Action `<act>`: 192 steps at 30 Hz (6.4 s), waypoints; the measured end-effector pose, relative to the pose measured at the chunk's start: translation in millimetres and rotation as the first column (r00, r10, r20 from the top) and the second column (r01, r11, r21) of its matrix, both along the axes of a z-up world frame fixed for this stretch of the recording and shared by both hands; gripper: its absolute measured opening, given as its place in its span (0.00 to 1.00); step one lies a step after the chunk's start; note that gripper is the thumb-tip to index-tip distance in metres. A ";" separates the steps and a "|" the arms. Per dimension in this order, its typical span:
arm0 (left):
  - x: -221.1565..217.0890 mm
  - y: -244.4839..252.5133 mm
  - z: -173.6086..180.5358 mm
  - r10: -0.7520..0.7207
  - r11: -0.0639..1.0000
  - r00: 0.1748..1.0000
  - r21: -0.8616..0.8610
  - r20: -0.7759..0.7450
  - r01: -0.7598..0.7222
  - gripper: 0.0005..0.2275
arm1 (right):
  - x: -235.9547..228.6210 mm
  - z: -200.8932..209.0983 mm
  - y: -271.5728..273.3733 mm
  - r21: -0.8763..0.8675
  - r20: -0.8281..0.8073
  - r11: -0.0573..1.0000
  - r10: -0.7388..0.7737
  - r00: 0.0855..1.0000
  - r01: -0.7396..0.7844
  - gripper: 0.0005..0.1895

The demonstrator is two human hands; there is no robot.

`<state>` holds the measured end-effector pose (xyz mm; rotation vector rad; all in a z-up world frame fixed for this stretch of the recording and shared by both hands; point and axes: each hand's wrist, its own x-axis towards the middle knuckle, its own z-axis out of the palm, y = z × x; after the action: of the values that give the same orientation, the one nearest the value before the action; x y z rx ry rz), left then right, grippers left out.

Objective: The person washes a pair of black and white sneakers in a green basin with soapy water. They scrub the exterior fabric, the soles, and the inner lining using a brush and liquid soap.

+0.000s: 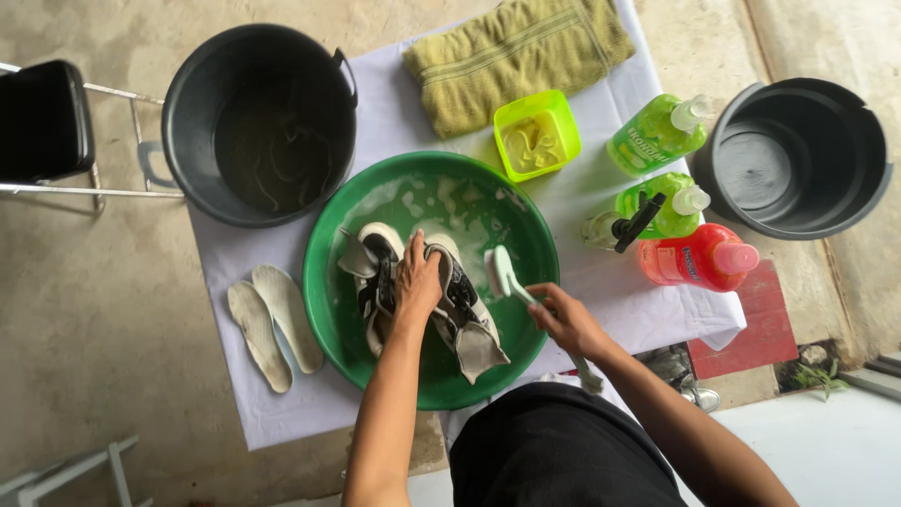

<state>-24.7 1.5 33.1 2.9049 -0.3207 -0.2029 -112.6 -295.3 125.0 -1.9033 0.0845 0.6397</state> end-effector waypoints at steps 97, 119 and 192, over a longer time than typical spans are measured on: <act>-27.9 44.3 -72.0 0.355 0.683 0.872 -0.543 -0.337 -0.488 0.14 | 14.3 -41.5 114.3 -0.055 -0.052 0.973 0.223 0.974 -0.225 0.18; -44.4 15.1 -68.6 0.425 0.719 0.845 -0.447 -0.323 -0.533 0.17 | 51.0 -63.3 133.2 0.374 -0.365 0.893 -0.105 0.925 0.249 0.16; -99.8 -126.4 -63.1 -0.077 -0.843 0.591 -0.265 -0.803 -0.469 0.12 | 93.0 18.8 89.0 -0.202 -0.167 0.654 0.711 0.684 -0.729 0.20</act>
<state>-124.5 -124.9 -30.0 0.3541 0.7193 -0.0688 -19.5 -206.4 143.7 -2.1438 -0.6192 1.2915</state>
